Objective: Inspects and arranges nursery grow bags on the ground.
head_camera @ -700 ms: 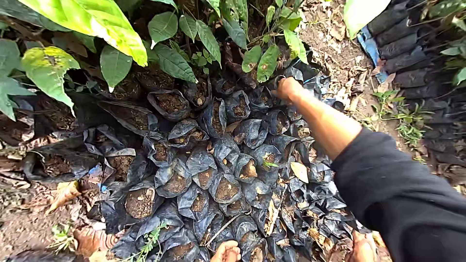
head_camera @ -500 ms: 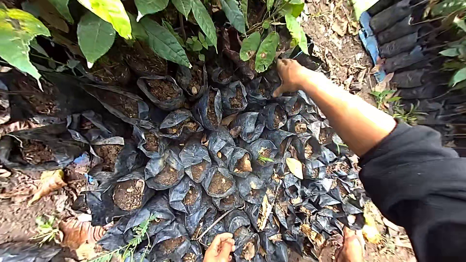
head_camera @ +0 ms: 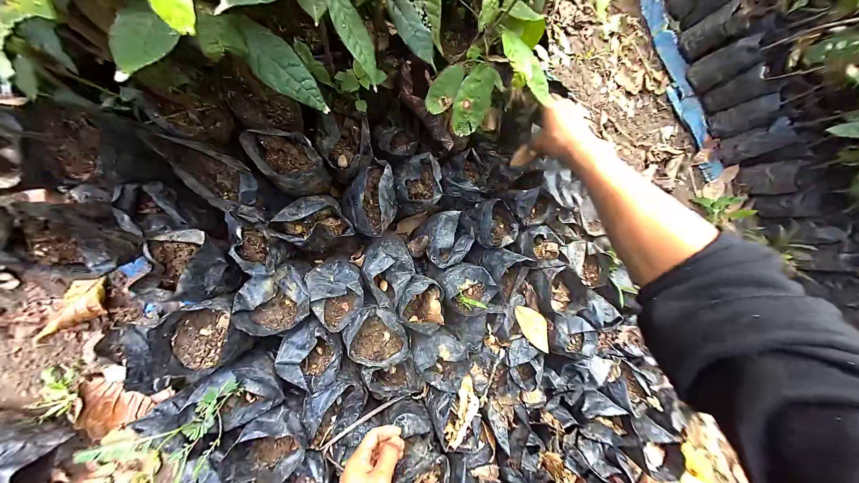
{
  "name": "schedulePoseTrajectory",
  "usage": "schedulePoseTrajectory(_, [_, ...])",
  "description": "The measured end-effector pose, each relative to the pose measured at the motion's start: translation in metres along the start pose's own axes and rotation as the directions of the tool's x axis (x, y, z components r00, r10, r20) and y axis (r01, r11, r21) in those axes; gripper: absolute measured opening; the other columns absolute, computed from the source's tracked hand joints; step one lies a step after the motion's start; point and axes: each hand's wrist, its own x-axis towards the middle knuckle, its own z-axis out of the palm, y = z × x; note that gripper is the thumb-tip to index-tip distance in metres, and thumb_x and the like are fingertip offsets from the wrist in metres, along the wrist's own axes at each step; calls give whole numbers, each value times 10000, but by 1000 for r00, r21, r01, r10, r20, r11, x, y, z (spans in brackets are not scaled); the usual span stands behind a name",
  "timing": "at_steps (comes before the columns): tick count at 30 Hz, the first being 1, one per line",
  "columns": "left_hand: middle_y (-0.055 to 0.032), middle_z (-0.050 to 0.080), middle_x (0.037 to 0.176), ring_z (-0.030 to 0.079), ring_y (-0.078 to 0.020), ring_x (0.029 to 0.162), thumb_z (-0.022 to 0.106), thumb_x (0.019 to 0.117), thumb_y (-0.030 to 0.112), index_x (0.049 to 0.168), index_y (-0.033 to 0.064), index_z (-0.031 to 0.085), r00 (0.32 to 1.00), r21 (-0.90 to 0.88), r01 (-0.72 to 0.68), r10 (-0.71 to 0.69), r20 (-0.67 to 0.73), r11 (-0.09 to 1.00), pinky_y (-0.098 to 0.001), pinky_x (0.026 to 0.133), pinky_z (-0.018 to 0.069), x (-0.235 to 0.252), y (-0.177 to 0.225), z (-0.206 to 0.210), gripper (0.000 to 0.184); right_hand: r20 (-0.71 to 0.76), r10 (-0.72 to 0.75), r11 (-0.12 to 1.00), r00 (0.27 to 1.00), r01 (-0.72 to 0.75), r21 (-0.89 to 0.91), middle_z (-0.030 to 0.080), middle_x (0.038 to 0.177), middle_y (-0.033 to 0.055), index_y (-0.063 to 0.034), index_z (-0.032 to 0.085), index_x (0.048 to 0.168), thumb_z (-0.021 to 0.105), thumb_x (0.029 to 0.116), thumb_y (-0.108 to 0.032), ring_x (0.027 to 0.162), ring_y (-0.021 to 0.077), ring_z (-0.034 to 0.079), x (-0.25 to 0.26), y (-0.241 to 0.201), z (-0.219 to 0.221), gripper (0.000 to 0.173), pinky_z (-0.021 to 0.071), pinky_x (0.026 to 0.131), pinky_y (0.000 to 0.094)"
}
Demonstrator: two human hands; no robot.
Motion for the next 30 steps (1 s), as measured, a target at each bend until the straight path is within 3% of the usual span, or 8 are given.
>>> schedulePoseTrajectory(3, [-109, 739, 955, 732, -195, 866, 533, 1004, 104, 1146, 1, 688, 986, 120, -79, 95, -135, 990, -409, 838, 607, 8, -3, 15, 234, 122, -53, 986, 991, 72, -150, 313, 1614, 294, -2, 256, 1607, 987, 606, -120, 1439, 566, 340, 3, 10, 36, 1245, 404, 990, 796])
schedulePoseTrajectory(6, [-108, 749, 949, 730, -215, 836, 530, 1013, 154, 1137, 24, 716, 923, 368, -173, 281, -262, 914, -451, 830, 596, 11, 0, 32, 258, 7, -141, 967, 990, 139, -213, 389, 1540, 314, 53, 365, 1527, 931, 656, -77, 1366, 577, 418, 9, 17, 55, 1047, 486, 913, 747])
schedulePoseTrajectory(9, [-109, 736, 961, 715, -180, 859, 560, 986, 120, 1073, 18, 738, 690, 544, -384, 623, -368, 746, -373, 822, 592, 7, 17, 69, 223, -68, -235, 958, 970, 219, -182, 555, 1351, 300, 42, 561, 1293, 828, 795, -68, 1272, 525, 536, 10, 26, 54, 576, 519, 915, 679])
schedulePoseTrajectory(13, [-135, 699, 1175, 658, -237, 1146, 572, 969, 169, 1113, 24, 732, 397, 607, -579, 839, -373, 544, -391, 1004, 546, 46, 93, 141, 260, -5, -213, 976, 977, 213, 41, 625, 1306, 276, -42, 655, 1296, 829, 774, -89, 1243, 498, 577, 21, 40, 35, 552, 475, 978, 717])
schedulePoseTrajectory(15, [-186, 601, 1379, 548, -335, 1325, 586, 988, 275, 1269, 37, 676, 373, 672, -534, 857, -356, 512, -499, 1112, 455, 86, 133, 174, 379, 89, -76, 985, 993, 62, 158, 670, 1234, 285, -34, 714, 1216, 794, 866, -235, 1206, 490, 607, 18, 39, 9, 411, 447, 987, 739])
schedulePoseTrajectory(20, [-192, 459, 1560, 349, -380, 1503, 534, 984, 474, 1404, 87, 600, 321, 804, -206, 815, -483, 557, -663, 1203, 214, 161, 148, 234, 576, 226, 181, 957, 957, -225, 184, 555, 1443, 291, 43, 643, 1322, 388, 1020, -693, 1393, 443, 496, 2, 10, -16, 835, 358, 1122, 680])
schedulePoseTrajectory(26, [-172, 494, 1538, 365, -363, 1497, 488, 979, 477, 1391, 93, 611, 230, 835, -142, 838, -495, 532, -647, 1209, 207, 173, 137, 237, 577, 115, 446, 861, 888, -460, 216, 597, 1348, 292, 48, 591, 1324, 787, 755, -637, 1291, 454, 559, 12, -12, 34, 911, 416, 1025, 698])
schedulePoseTrajectory(30, [-168, 509, 1525, 378, -359, 1490, 452, 985, 498, 1381, 104, 623, 197, 842, -133, 847, -494, 523, -649, 1207, 210, 177, 138, 240, 584, 100, 301, 952, 948, -304, 20, 660, 1278, 255, -18, 687, 1208, 733, 875, -524, 1211, 456, 622, 3, -10, 14, 607, 465, 929, 723])
